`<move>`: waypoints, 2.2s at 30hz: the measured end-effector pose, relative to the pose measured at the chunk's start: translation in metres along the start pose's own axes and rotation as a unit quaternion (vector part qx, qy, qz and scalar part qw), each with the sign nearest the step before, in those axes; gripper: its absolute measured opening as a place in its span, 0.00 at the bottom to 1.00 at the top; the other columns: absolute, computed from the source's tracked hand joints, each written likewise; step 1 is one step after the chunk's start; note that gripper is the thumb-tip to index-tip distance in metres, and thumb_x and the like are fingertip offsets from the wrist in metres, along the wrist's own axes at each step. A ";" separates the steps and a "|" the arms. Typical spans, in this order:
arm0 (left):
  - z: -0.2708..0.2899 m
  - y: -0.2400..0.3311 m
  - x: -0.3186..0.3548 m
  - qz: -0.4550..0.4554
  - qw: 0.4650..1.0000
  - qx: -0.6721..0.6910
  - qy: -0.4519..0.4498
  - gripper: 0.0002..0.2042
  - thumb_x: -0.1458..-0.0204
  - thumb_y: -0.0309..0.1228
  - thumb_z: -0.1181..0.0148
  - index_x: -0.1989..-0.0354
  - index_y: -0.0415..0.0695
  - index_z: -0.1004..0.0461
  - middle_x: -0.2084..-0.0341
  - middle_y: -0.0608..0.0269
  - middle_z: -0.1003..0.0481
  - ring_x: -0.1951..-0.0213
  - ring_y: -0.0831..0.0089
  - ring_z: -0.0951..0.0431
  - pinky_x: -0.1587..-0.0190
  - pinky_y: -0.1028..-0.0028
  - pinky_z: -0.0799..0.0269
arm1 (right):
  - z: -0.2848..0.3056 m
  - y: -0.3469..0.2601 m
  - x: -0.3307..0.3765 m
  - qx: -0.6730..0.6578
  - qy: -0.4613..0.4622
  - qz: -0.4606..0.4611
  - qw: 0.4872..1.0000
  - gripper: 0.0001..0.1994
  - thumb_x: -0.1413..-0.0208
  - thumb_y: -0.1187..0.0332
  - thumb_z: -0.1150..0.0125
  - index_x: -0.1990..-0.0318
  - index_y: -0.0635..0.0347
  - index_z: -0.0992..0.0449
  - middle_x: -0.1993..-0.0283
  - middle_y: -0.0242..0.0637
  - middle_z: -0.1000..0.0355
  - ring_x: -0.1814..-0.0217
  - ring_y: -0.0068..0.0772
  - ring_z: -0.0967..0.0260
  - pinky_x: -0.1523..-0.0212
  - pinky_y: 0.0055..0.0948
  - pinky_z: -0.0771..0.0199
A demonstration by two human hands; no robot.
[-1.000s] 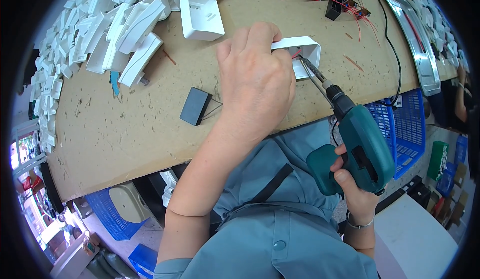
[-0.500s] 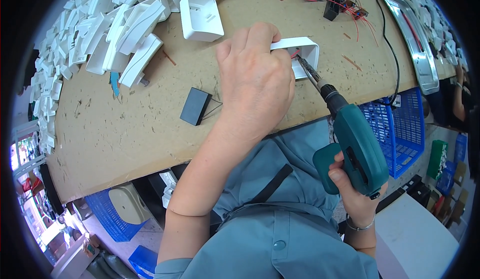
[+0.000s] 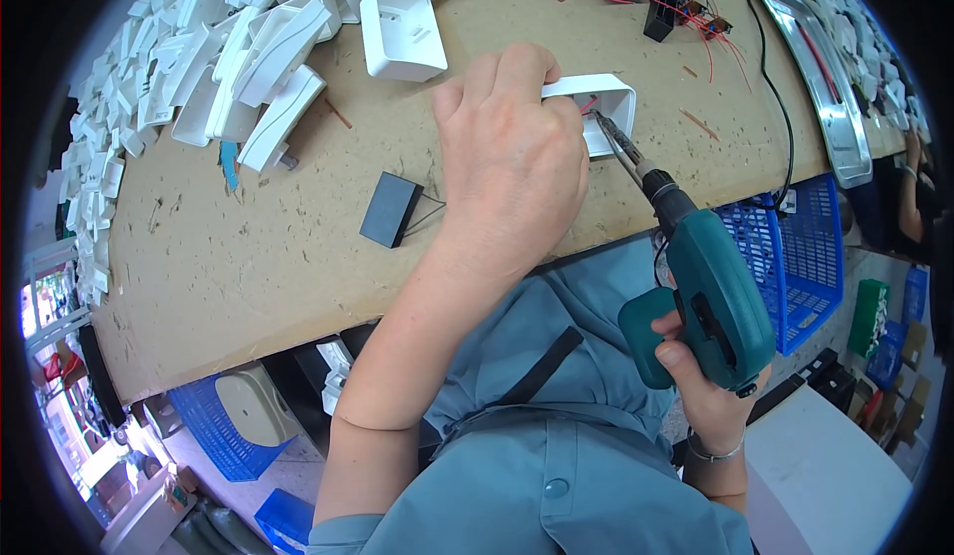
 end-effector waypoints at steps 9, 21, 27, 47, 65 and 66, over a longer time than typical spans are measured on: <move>-0.001 0.000 0.001 0.001 1.000 -0.003 -0.003 0.04 0.60 0.25 0.41 0.78 0.38 0.22 0.64 0.59 0.29 0.60 0.63 0.30 0.57 0.64 0.40 | 0.001 -0.003 0.002 -0.020 0.019 0.000 1.000 0.28 0.57 0.74 0.28 0.47 0.70 0.32 0.67 0.36 0.24 0.65 0.24 0.27 0.64 0.22 0.27; -0.003 0.001 0.000 -0.021 0.999 0.017 0.028 0.04 0.63 0.24 0.41 0.82 0.36 0.25 0.67 0.57 0.31 0.62 0.61 0.32 0.60 0.64 0.42 | 0.000 -0.005 0.000 -0.026 0.020 -0.013 0.999 0.27 0.58 0.75 0.28 0.48 0.70 0.31 0.66 0.37 0.25 0.66 0.25 0.27 0.64 0.22 0.27; 0.002 0.002 0.000 0.006 1.000 -0.006 -0.007 0.04 0.59 0.24 0.41 0.77 0.37 0.22 0.63 0.59 0.29 0.59 0.63 0.30 0.55 0.64 0.40 | 0.004 -0.003 0.008 -0.068 0.022 -0.026 0.997 0.28 0.58 0.76 0.28 0.47 0.69 0.31 0.66 0.38 0.25 0.64 0.27 0.27 0.63 0.25 0.26; 0.016 0.006 0.024 -0.085 0.995 0.050 0.018 0.12 0.63 0.23 0.36 0.65 0.45 0.22 0.73 0.68 0.28 0.70 0.70 0.30 0.63 0.71 0.42 | 0.027 0.004 0.008 -0.119 0.102 0.018 0.987 0.37 0.53 0.53 0.31 0.45 0.76 0.37 0.53 0.57 0.30 0.69 0.30 0.27 0.69 0.26 0.25; 0.012 0.009 0.014 -0.060 0.997 0.013 0.052 0.06 0.62 0.25 0.40 0.73 0.47 0.26 0.78 0.71 0.32 0.72 0.72 0.31 0.67 0.66 0.48 | 0.028 0.023 0.023 -0.166 0.040 -0.043 0.984 0.39 0.55 0.54 0.28 0.43 0.74 0.38 0.49 0.54 0.30 0.64 0.32 0.26 0.65 0.27 0.25; 0.012 0.010 0.014 -0.052 0.997 0.002 0.053 0.06 0.62 0.25 0.39 0.74 0.47 0.27 0.77 0.70 0.32 0.71 0.71 0.31 0.66 0.66 0.48 | 0.027 0.025 0.024 -0.172 0.034 -0.058 0.983 0.39 0.56 0.54 0.28 0.43 0.74 0.37 0.49 0.53 0.30 0.64 0.32 0.27 0.64 0.28 0.25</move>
Point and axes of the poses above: each hand's wrist, its own x-axis away from the middle knuckle, its own z-axis out of the back of the hand, y = z × x, the point moved 4 cm from there along -x, towards the middle knuckle
